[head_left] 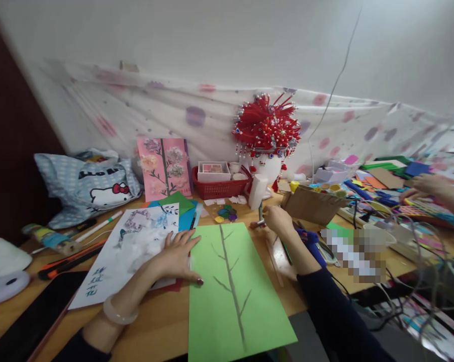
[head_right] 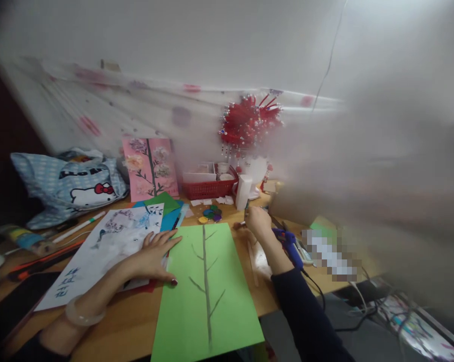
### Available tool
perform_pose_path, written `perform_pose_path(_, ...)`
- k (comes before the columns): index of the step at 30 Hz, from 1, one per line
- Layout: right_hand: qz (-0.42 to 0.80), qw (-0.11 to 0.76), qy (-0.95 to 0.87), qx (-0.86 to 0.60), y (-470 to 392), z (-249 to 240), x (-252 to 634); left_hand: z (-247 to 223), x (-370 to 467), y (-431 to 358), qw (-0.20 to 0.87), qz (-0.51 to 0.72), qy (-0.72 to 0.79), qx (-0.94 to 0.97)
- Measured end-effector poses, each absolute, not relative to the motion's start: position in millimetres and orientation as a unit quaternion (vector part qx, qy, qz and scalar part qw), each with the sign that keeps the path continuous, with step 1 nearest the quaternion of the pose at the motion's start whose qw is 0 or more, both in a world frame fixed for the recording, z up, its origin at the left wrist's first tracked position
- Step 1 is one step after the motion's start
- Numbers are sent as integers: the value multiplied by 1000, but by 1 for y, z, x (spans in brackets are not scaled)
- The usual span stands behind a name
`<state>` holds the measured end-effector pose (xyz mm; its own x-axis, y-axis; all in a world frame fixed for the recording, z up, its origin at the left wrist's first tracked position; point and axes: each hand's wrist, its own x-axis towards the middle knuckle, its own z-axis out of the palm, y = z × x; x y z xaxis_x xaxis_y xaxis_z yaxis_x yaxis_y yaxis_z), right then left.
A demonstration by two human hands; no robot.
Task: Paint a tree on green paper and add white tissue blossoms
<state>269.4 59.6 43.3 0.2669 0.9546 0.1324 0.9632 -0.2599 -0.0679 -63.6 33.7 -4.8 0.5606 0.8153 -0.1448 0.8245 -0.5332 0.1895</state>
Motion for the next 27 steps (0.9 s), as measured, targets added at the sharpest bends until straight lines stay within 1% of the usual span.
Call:
perform_pose_path(5,-55,132,-604,-784,53,40,267,-7,-63,36,98,-14,479,872)
perform_pose_path(8,-70,177,-597,-779,50,41,267,-11,-62,40,75,35,494,866)
perform_pose_path(11,-76,206,-605,-766,48,39,264,-11,-62,43,27,95,502,859)
perform_pose_path(14,-76,220,-625,-746,48,34,260,-9,-63,44,-12,119,499,858)
perform_pose_path(17,-73,225,-647,-725,49,28,256,-7,-63,42,-27,116,494,861)
perform_pose_path(25,-70,244,-664,-703,50,25,253,-12,-61,38,-31,91,510,855)
perform_pose_path(27,-79,264,-649,-709,48,27,256,-14,-62,38,-29,92,511,854)
